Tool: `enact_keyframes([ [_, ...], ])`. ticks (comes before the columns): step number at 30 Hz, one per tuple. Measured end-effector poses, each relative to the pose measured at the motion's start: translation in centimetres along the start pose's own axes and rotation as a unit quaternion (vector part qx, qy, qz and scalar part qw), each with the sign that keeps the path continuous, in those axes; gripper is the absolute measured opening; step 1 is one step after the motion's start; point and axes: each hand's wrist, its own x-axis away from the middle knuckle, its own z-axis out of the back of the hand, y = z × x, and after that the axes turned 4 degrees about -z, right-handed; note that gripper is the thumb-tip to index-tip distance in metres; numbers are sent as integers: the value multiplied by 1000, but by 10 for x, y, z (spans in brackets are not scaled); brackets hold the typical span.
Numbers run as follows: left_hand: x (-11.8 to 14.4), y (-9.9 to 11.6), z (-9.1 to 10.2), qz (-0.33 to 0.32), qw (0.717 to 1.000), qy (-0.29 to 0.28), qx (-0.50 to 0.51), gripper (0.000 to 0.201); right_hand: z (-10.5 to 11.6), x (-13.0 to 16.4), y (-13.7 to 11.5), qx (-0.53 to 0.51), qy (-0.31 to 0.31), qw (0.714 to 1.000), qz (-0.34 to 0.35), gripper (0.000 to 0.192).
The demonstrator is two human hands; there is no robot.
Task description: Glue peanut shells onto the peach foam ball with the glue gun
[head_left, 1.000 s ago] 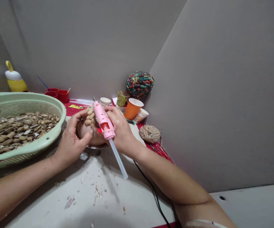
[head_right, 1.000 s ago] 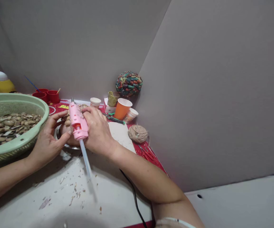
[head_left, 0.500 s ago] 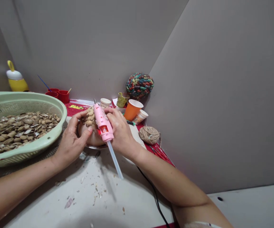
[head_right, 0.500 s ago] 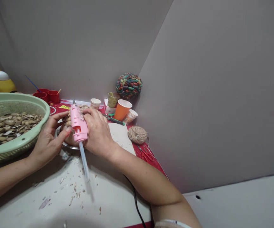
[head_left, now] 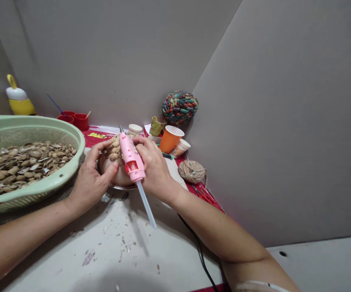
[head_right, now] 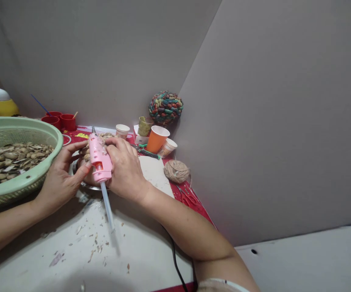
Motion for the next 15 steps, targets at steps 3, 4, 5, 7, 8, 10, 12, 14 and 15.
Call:
enact_keyframes([
  [3,0,0,0,-6,1000,-2,-5,46,0,0,0,-5,-4,1000,0,19],
  [4,0,1,0,-10,1000,-4,-8,47,0,0,0,-6,-5,1000,-2,19],
  [5,0,1,0,-17,1000,-5,-12,48,0,0,0,-7,-6,1000,-3,19],
  [7,1,1,0,-29,999,-9,-15,50,1,0,0,-7,-7,1000,-6,19],
  [8,1,1,0,-32,999,-11,-15,51,1,-1,0,-7,-7,1000,-7,19],
  [10,3,0,0,-30,999,-13,-14,51,1,-1,0,-10,-8,1000,-5,21],
  [12,4,-1,0,-26,999,-16,-16,50,1,-1,0,-14,-6,1000,0,26],
  [14,5,-2,1,-25,999,-20,-16,50,1,-1,0,-16,-4,1000,5,30],
  [15,5,-2,1,-25,999,-21,-13,50,1,0,1,-16,-3,1000,6,31],
])
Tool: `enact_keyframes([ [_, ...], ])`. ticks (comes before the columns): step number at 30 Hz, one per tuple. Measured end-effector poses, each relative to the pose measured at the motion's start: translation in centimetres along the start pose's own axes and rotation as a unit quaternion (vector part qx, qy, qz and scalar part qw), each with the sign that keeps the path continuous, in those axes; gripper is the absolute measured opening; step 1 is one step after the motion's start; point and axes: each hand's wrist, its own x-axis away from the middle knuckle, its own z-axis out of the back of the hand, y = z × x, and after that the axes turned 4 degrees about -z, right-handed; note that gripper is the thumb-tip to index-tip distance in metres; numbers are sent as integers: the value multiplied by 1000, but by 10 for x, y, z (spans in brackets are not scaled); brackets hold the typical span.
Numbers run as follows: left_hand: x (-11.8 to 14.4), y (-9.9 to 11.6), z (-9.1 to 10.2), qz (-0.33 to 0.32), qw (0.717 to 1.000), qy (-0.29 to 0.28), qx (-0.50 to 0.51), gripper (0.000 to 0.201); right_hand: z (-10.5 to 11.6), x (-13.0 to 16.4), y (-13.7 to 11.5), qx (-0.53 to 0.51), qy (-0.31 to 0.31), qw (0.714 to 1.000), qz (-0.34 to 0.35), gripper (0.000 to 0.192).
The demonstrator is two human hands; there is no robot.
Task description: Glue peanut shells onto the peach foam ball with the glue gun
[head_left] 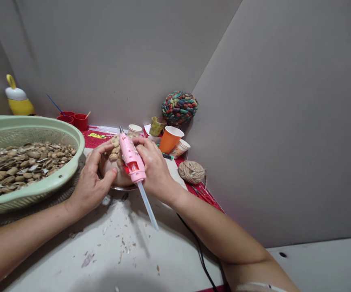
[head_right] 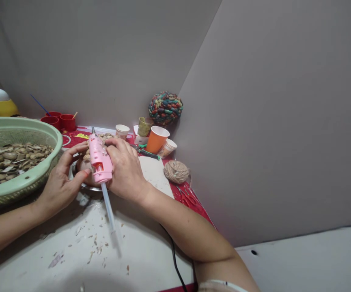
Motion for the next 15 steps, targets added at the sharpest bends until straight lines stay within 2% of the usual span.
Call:
enact_keyframes([
  [7,1,-1,1,14,1000,2,21,48,2,1,0,-15,3,1000,-12,32],
  [15,6,-6,2,42,997,4,70,45,21,6,-4,-70,22,997,-36,28],
])
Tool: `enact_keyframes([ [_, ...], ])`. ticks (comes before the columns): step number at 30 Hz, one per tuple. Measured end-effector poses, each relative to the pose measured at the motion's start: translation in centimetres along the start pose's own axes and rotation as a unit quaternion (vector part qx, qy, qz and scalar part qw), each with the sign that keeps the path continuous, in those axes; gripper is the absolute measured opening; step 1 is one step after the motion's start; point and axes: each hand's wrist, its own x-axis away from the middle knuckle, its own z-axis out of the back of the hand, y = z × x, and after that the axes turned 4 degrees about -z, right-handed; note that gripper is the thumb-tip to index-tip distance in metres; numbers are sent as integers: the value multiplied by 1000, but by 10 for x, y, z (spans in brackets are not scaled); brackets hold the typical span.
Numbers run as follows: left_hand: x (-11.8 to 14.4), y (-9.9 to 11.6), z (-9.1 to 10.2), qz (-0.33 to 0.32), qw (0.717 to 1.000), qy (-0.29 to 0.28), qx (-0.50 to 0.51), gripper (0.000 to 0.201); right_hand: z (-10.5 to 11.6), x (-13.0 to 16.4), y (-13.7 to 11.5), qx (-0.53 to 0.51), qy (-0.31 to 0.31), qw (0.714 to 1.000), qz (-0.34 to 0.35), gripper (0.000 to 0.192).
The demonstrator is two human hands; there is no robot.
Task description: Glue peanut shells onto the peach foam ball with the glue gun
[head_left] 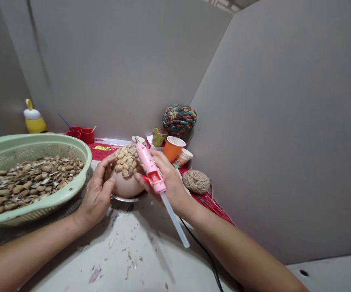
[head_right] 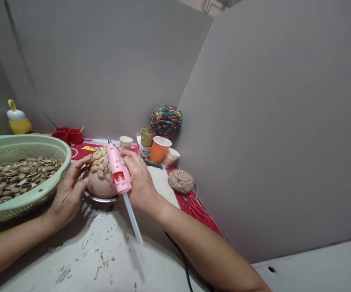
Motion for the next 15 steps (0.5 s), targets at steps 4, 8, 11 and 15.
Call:
enact_keyframes([
  [4,2,4,2,-24,999,27,-24,43,10,9,-1,-13,42,999,1,28],
  [8,14,18,6,-119,989,54,-66,50,22,21,-7,-23,71,997,-15,30],
  [11,31,31,8,-232,969,17,-88,59,30,33,-12,-21,82,996,-31,26],
  [15,49,40,9,-346,931,-92,-69,70,34,49,-14,-39,94,994,-36,24],
])
